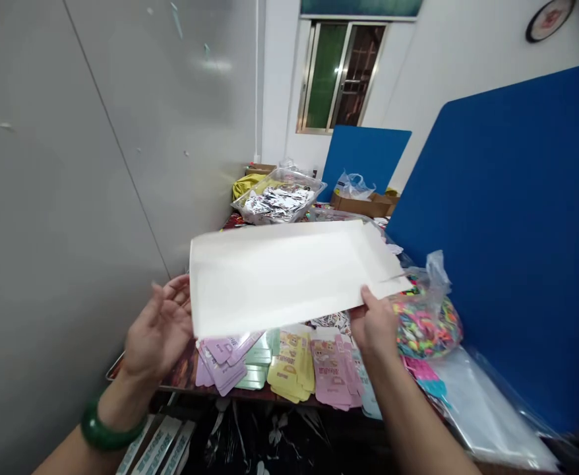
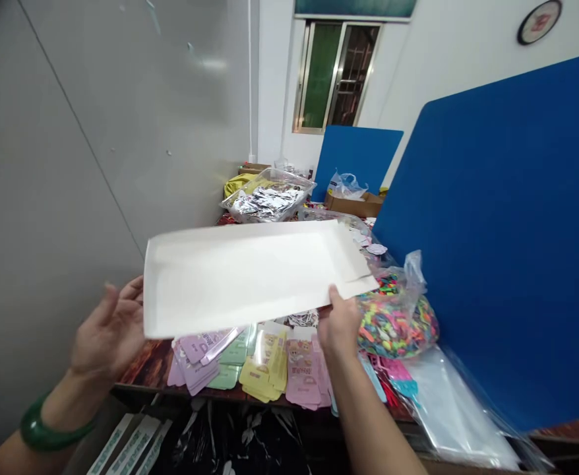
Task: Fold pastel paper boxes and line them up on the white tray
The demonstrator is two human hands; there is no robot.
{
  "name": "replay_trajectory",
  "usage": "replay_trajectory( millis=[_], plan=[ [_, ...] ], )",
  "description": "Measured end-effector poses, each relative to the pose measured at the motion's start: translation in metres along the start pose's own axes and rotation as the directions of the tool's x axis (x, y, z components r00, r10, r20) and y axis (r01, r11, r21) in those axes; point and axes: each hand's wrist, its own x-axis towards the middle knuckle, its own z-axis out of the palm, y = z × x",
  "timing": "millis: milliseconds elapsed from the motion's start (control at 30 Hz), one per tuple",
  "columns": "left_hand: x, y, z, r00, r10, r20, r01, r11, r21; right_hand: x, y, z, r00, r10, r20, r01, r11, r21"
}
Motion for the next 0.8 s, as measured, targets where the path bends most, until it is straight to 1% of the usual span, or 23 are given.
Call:
replay_trajectory(
  millis=[33, 67, 100, 133, 167, 200, 233, 267, 300, 333, 367, 400, 433, 500, 567, 600, 667, 733, 800],
  plan=[
    [0.001, 0.005, -0.006, 0.997, -0.063, 0.048, 0.06, 0.997, 0.051, 0.012, -0.007, -0.002, 1.0, -0.014, 0.012, 0.015, 0.999, -0.029],
    [0.006, 0.008, -0.011, 0.991, -0.108, 0.082, 0.098, 0.988, 0.119, 0.019, -0.011, -0.003, 0.998, 0.013, 0.062, -0.008, 0.996, -0.083],
    [0.014, 0.01, -0.014, 0.985, -0.139, 0.105, 0.116, 0.973, 0.199, 0.021, -0.013, -0.003, 0.986, 0.078, 0.147, -0.053, 0.985, -0.162],
    [0.025, 0.01, -0.015, 0.98, -0.159, 0.119, 0.119, 0.951, 0.286, 0.02, -0.01, -0.002, 0.953, 0.17, 0.253, -0.103, 0.961, -0.256],
    [0.036, 0.007, -0.014, 0.976, -0.178, 0.129, 0.119, 0.922, 0.37, 0.015, -0.005, 0.0, 0.897, 0.265, 0.355, -0.135, 0.927, -0.35],
    [0.046, 0.002, -0.011, 0.967, -0.209, 0.149, 0.123, 0.888, 0.444, 0.008, 0.003, 0.003, 0.827, 0.341, 0.448, -0.135, 0.893, -0.43],
    [0.057, -0.006, -0.007, 0.951, -0.255, 0.176, 0.136, 0.853, 0.504, 0.0, 0.012, 0.007, 0.759, 0.386, 0.524, -0.107, 0.868, -0.485],
    [0.065, -0.015, -0.002, 0.93, -0.305, 0.206, 0.151, 0.826, 0.543, -0.009, 0.022, 0.011, 0.708, 0.4, 0.582, -0.06, 0.855, -0.515],
    [0.072, -0.025, 0.003, 0.903, -0.357, 0.238, 0.17, 0.806, 0.567, -0.016, 0.032, 0.014, 0.681, 0.388, 0.621, -0.001, 0.848, -0.529],
    [0.077, -0.035, 0.008, 0.893, -0.383, 0.236, 0.186, 0.793, 0.58, -0.022, 0.042, 0.016, 0.682, 0.353, 0.641, 0.068, 0.842, -0.536],
    [0.081, -0.045, 0.013, 0.89, -0.401, 0.217, 0.203, 0.774, 0.6, -0.026, 0.05, 0.017, 0.7, 0.306, 0.645, 0.136, 0.829, -0.542],
    [0.082, -0.053, 0.016, 0.894, -0.406, 0.189, 0.215, 0.76, 0.613, -0.028, 0.056, 0.017, 0.729, 0.257, 0.635, 0.192, 0.813, -0.55],
    [0.083, -0.059, 0.019, 0.903, -0.401, 0.156, 0.224, 0.747, 0.626, -0.028, 0.061, 0.017, 0.762, 0.216, 0.611, 0.221, 0.8, -0.558],
    [0.081, -0.067, 0.023, 0.917, -0.383, 0.109, 0.229, 0.732, 0.641, -0.027, 0.066, 0.013, 0.819, 0.182, 0.545, 0.197, 0.803, -0.563],
    [0.08, -0.07, 0.024, 0.923, -0.372, 0.096, 0.227, 0.73, 0.645, -0.024, 0.067, 0.008, 0.851, 0.171, 0.496, 0.142, 0.834, -0.533],
    [0.08, -0.07, 0.025, 0.924, -0.37, 0.094, 0.226, 0.729, 0.646, -0.024, 0.067, 0.007, 0.865, 0.146, 0.481, 0.143, 0.845, -0.515],
    [0.082, -0.071, 0.025, 0.923, -0.373, 0.095, 0.228, 0.729, 0.646, -0.023, 0.067, 0.004, 0.881, 0.054, 0.47, 0.212, 0.843, -0.494],
    [0.083, -0.071, 0.024, 0.921, -0.378, 0.094, 0.231, 0.726, 0.648, -0.022, 0.066, 0.004, 0.879, -0.017, 0.476, 0.285, 0.819, -0.497],
    [0.084, -0.07, 0.025, 0.926, -0.368, 0.085, 0.225, 0.719, 0.657, -0.019, 0.065, 0.005, 0.865, -0.016, 0.501, 0.314, 0.797, -0.516]
  ],
)
